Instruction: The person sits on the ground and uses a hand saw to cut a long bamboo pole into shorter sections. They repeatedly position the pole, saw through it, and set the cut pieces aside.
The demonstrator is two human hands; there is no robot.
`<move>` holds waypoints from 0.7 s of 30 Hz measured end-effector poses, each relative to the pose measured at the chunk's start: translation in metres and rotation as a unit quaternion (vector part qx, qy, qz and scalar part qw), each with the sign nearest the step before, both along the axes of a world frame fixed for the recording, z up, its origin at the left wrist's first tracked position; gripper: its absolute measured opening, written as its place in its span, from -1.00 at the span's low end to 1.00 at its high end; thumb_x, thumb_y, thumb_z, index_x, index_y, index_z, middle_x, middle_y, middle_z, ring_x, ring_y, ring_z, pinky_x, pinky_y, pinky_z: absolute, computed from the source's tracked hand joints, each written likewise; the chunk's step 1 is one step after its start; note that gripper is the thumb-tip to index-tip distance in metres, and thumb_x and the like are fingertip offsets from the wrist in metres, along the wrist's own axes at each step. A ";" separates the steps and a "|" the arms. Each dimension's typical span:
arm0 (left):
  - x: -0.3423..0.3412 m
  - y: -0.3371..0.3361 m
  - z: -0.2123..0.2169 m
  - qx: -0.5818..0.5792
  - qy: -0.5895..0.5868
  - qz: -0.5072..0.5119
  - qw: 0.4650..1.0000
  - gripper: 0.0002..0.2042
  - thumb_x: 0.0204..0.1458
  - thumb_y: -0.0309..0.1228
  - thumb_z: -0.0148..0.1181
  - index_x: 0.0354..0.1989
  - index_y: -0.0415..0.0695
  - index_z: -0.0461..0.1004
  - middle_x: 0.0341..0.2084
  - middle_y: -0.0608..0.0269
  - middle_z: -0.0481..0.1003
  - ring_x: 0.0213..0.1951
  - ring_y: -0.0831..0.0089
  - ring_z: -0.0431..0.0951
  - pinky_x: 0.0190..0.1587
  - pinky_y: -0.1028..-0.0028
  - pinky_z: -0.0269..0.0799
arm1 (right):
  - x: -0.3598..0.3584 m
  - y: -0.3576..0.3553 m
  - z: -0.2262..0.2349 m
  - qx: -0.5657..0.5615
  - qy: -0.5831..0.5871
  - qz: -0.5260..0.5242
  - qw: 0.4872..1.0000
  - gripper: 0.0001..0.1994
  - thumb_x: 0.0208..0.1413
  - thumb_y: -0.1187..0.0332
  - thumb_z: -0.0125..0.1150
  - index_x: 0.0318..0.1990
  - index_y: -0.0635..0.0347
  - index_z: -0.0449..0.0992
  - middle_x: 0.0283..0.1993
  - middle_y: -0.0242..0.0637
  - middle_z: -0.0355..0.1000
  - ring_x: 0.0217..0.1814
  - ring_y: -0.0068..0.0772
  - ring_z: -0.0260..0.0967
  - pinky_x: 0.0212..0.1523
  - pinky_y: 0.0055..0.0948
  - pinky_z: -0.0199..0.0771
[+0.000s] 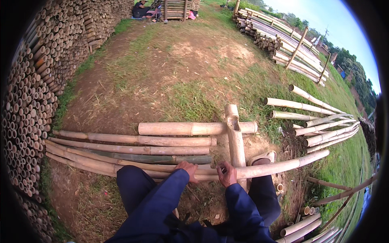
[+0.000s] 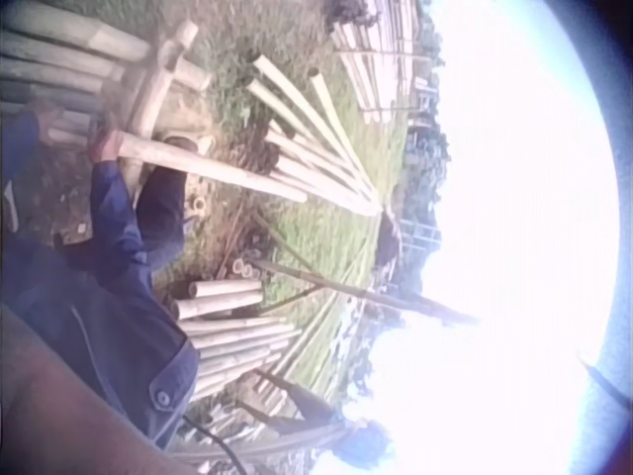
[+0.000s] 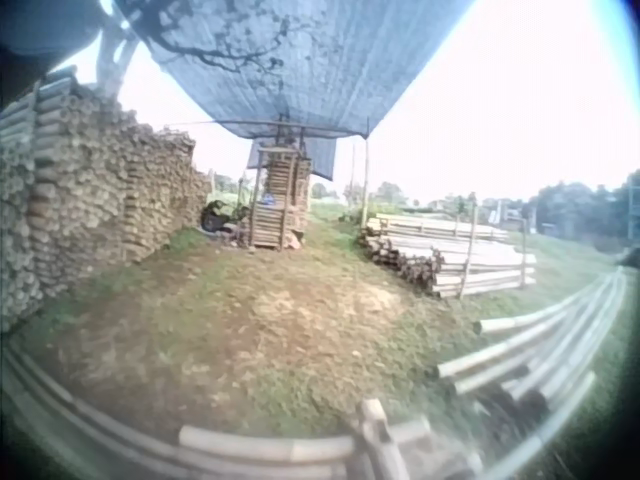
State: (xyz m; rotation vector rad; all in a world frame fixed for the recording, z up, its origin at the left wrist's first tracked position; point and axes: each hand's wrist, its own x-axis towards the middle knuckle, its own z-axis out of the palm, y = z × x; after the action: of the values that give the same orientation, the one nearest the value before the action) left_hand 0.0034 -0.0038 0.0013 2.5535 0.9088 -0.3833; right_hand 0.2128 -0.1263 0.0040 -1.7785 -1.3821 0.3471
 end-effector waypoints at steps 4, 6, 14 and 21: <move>-0.001 0.001 -0.003 -0.003 -0.005 0.005 1.000 -0.23 -0.24 0.21 0.50 0.06 -0.14 0.57 -0.12 -0.05 0.67 0.01 -0.06 0.65 0.16 0.07 0.51 | 0.002 -0.003 0.001 -0.005 0.006 -0.009 1.000 -0.85 0.12 0.39 0.42 -0.16 0.09 0.62 -0.47 -0.21 0.56 -0.45 -0.13 0.58 -0.37 -0.20 0.53; -0.003 0.002 -0.001 -0.002 -0.006 0.002 1.000 -0.22 -0.24 0.21 0.50 0.07 -0.14 0.56 -0.13 -0.05 0.67 -0.01 -0.06 0.65 0.15 0.07 0.52 | 0.005 -0.004 0.001 -0.002 0.011 -0.010 1.000 -0.85 0.12 0.39 0.42 -0.16 0.10 0.62 -0.47 -0.21 0.56 -0.45 -0.11 0.58 -0.37 -0.19 0.53; 0.002 0.003 -0.005 0.017 0.003 -0.008 1.000 -0.23 -0.24 0.21 0.50 0.02 -0.16 0.57 -0.21 -0.06 0.68 -0.06 -0.05 0.67 0.09 0.08 0.54 | 0.011 -0.023 -0.005 -0.015 -0.007 -0.036 0.999 -0.83 0.12 0.37 0.44 -0.18 0.14 0.59 -0.48 -0.19 0.54 -0.46 -0.08 0.57 -0.39 -0.17 0.52; 0.004 0.009 -0.008 0.010 0.008 -0.019 1.000 -0.21 -0.26 0.24 0.47 0.03 -0.17 0.57 -0.25 -0.05 0.70 -0.14 -0.01 0.70 0.06 0.12 0.56 | 0.005 -0.052 0.007 -0.013 0.012 -0.042 0.999 -0.83 0.16 0.40 0.41 -0.12 0.15 0.60 -0.45 -0.21 0.55 -0.46 -0.14 0.57 -0.40 -0.19 0.53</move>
State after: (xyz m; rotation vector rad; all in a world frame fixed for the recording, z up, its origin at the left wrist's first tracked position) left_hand 0.0075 0.0051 -0.0066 2.5933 0.8743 -0.4091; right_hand 0.2179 -0.1784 0.0109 -1.8412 -1.2874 0.3407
